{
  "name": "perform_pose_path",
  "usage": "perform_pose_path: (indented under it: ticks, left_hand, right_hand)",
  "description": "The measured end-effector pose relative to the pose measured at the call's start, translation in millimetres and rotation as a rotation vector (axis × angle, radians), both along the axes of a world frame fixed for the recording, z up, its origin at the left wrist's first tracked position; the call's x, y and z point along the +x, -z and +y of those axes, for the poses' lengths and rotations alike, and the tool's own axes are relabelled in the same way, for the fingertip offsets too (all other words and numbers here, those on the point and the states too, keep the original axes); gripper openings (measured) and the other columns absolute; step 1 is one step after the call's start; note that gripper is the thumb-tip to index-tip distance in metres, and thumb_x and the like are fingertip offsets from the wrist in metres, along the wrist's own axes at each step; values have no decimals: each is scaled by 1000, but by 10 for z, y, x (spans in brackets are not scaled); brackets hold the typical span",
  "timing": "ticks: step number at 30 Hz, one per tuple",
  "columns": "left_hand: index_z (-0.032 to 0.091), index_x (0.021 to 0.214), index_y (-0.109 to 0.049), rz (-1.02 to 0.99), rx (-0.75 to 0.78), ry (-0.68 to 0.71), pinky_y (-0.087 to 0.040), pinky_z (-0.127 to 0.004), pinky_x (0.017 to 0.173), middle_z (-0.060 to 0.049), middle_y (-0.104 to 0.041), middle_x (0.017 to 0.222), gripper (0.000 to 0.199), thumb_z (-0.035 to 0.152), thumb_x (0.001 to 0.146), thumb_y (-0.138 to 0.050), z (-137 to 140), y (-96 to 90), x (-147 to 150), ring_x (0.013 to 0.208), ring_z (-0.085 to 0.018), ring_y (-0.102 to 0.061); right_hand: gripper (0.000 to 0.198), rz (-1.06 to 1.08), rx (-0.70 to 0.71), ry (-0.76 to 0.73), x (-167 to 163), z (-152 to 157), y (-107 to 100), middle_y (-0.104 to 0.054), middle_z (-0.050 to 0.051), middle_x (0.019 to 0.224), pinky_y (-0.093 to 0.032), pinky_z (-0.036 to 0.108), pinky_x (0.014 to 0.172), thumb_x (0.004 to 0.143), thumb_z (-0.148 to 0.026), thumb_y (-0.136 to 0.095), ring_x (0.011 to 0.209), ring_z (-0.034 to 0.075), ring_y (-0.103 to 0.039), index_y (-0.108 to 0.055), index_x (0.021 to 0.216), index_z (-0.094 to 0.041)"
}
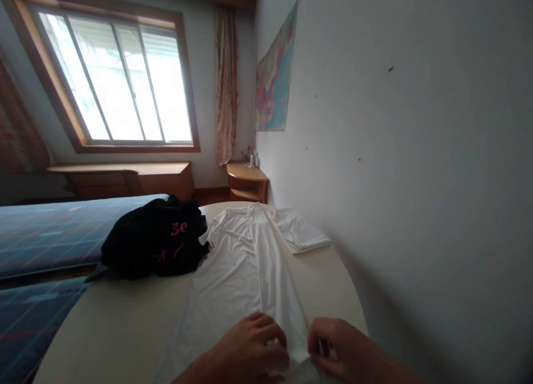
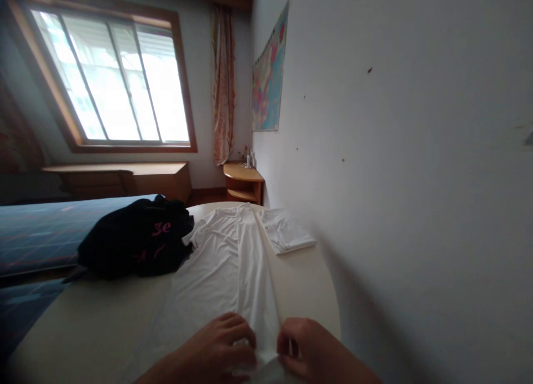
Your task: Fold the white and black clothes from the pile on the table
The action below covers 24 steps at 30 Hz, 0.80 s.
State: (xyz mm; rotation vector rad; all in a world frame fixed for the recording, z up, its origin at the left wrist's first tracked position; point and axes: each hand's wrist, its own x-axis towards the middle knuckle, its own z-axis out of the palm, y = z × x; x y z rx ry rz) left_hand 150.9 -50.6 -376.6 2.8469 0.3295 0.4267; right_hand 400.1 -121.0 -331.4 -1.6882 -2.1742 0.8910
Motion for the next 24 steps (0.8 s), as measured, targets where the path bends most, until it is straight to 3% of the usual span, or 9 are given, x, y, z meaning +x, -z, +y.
perform_pose_path:
  ticks: [4,11,16,20,24]
  left_hand:
    - [25,101,-59,21,21,-2,-43,-26,89,2,-69,112,22,38,88,-71,-16,20,25,99,-15,-62]
    - [24,98,-56,35,39,-60,-44,-25,79,2,-70,106,17,30,89,-69,-65,9,42,93,-14,-63]
    - [25,97,-55,-28,61,-95,-44,-26,77,1,-69,96,12,31,92,-63,-80,45,73,87,-15,-62]
    - [24,95,-55,-89,81,-116,-43,-27,74,0,-68,91,6,28,93,-58,-96,63,101,83,-15,-62]
    - [24,95,-56,-104,86,-128,-43,-27,74,0,-69,91,6,30,95,-57,-105,43,112,83,-15,-62]
  right_hand:
    - [10,16,86,19,-6,-96,90,-67,1,87,-45,22,74,79,-14,-59,81,15,-62,-66,83,-21]
    - [12,-77,202,-11,-14,-223,545,-66,6,98,-47,27,86,80,-18,-62,96,20,-63,-67,91,-22]
    - [36,-152,274,93,-87,-224,664,-67,7,99,-48,33,86,70,-29,-76,96,26,-62,-65,103,-21]
    - [22,-135,406,89,-138,-197,682,-65,6,101,-47,34,88,77,-18,-65,99,24,-61,-65,98,-23]
    - [22,-100,504,75,-141,-218,706,-65,3,93,-49,30,85,79,-6,-53,93,20,-62,-62,90,-23]
